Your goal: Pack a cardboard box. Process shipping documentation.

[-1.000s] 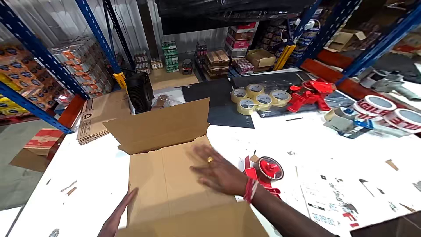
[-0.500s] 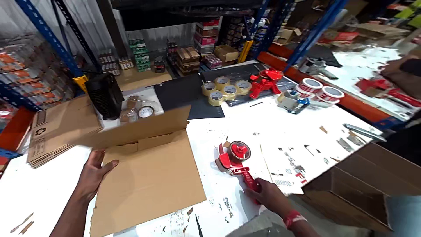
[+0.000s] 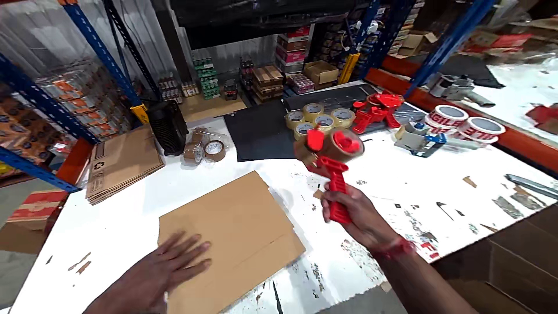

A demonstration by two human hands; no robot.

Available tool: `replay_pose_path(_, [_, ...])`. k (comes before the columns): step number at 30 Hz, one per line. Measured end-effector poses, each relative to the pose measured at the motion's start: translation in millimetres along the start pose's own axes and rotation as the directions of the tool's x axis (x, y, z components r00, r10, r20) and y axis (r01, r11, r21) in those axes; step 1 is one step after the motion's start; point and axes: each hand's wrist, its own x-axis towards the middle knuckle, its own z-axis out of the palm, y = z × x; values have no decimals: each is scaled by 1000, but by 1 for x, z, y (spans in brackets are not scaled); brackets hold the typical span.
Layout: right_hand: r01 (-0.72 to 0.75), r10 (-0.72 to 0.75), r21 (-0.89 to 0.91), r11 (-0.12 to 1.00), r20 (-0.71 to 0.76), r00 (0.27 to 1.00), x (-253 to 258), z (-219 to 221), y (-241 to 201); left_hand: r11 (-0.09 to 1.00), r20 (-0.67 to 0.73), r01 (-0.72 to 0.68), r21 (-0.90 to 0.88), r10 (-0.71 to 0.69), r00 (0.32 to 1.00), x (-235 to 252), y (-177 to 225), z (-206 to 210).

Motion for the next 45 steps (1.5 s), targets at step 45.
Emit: replay_pose_path(45, [383,-347,-555,738,174,921,-176,-116,20,908,71,274,-317,-265,962,89,64,-9])
